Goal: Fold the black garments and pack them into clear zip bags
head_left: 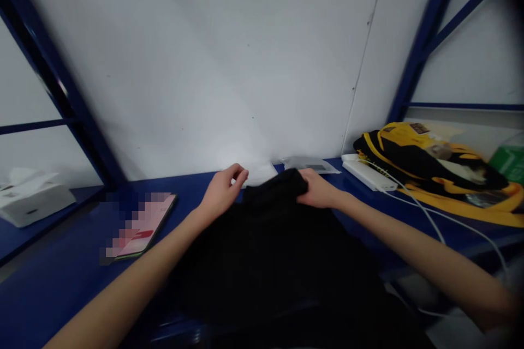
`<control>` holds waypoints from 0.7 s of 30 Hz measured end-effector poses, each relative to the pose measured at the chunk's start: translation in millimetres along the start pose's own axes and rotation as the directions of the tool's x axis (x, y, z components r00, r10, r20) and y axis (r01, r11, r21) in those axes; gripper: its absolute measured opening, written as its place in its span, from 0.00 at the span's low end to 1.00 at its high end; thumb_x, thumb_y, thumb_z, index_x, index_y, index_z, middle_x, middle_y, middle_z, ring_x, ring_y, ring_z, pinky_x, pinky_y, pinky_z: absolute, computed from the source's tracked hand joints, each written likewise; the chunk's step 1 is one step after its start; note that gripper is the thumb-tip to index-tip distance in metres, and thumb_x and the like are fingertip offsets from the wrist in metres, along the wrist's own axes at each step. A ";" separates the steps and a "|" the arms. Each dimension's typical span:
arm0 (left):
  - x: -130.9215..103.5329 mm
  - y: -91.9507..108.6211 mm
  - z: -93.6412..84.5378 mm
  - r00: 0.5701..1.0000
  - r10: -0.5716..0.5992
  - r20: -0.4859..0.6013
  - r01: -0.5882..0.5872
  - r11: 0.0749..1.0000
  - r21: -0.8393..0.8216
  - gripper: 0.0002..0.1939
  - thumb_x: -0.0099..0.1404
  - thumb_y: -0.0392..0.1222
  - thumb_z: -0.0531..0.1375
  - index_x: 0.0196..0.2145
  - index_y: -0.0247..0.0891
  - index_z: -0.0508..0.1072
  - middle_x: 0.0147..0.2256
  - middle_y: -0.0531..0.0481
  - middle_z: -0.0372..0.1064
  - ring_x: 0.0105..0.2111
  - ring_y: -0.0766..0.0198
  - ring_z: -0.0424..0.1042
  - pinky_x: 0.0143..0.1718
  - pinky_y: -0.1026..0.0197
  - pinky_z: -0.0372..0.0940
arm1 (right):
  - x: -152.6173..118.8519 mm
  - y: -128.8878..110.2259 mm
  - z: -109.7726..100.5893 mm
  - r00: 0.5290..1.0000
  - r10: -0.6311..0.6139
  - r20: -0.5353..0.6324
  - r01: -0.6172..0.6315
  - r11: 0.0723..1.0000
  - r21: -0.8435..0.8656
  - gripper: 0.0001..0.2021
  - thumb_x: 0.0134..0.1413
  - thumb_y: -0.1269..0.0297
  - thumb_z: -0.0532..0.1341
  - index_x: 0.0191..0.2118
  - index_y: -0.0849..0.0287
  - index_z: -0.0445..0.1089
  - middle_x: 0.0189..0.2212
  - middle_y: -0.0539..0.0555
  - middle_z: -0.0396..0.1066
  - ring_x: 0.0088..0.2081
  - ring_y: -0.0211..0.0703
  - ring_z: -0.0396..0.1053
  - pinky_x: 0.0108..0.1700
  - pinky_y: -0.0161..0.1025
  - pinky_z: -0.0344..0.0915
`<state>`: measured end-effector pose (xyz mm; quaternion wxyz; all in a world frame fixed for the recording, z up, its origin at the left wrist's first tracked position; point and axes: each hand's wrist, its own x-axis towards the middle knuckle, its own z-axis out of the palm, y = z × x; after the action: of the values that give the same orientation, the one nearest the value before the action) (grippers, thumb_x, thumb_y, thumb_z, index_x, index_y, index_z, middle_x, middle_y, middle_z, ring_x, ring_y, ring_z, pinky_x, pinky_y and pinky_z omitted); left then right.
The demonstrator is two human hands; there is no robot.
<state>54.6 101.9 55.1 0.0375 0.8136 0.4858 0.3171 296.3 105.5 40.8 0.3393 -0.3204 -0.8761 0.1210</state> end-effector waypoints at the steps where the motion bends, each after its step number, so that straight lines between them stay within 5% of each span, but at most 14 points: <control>1: 7.9 -13.5 4.1 0.999 -0.040 0.000 0.040 0.995 0.087 0.13 0.65 0.46 0.45 0.35 0.38 0.66 0.34 0.49 0.69 0.33 0.64 0.67 0.33 0.63 0.60 | 1.7 4.4 -0.8 0.996 0.065 -0.056 -0.064 0.998 0.018 0.05 0.38 0.66 0.60 0.27 0.59 0.66 0.25 0.49 0.68 0.29 0.42 0.66 0.32 0.39 0.64; 5: 30.8 -57.4 22.0 0.984 -0.086 0.158 0.007 0.897 0.443 0.11 0.61 0.42 0.50 0.39 0.36 0.65 0.41 0.44 0.66 0.41 0.58 0.65 0.34 0.61 0.60 | 4.5 23.8 -2.1 0.925 0.250 -0.288 -0.226 0.968 0.112 0.08 0.37 0.63 0.61 0.28 0.60 0.68 0.26 0.51 0.71 0.31 0.46 0.67 0.35 0.44 0.65; 8: 39.7 -70.9 30.5 0.971 -0.081 0.224 -0.045 0.861 0.507 0.10 0.60 0.41 0.51 0.38 0.36 0.66 0.40 0.43 0.67 0.41 0.57 0.65 0.33 0.61 0.60 | 3.9 33.7 -3.2 0.852 0.340 -0.398 -0.276 0.938 0.211 0.11 0.36 0.62 0.62 0.30 0.61 0.69 0.28 0.53 0.72 0.33 0.48 0.68 0.38 0.47 0.65; 17: 52.3 -71.1 34.5 0.955 -0.037 0.294 -0.137 0.824 0.550 0.10 0.62 0.37 0.47 0.31 0.35 0.67 0.36 0.43 0.67 0.39 0.59 0.65 0.33 0.62 0.59 | 3.0 41.1 -6.1 0.766 0.448 -0.460 -0.263 0.873 0.412 0.13 0.35 0.59 0.64 0.30 0.60 0.70 0.29 0.53 0.72 0.33 0.47 0.69 0.38 0.46 0.65; 21: 52.6 -60.3 30.5 0.973 -0.011 0.230 -0.125 0.813 0.569 0.12 0.63 0.33 0.44 0.40 0.35 0.64 0.38 0.42 0.66 0.40 0.59 0.64 0.33 0.62 0.59 | 0.8 40.3 -5.1 0.748 0.425 -0.509 -0.249 0.891 0.379 0.13 0.35 0.60 0.63 0.30 0.61 0.69 0.28 0.52 0.72 0.31 0.47 0.69 0.37 0.46 0.66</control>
<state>42.4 184.0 33.8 -0.1673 0.8308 0.5272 0.0620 318.6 136.9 27.7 0.6041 -0.4435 -0.6301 0.2032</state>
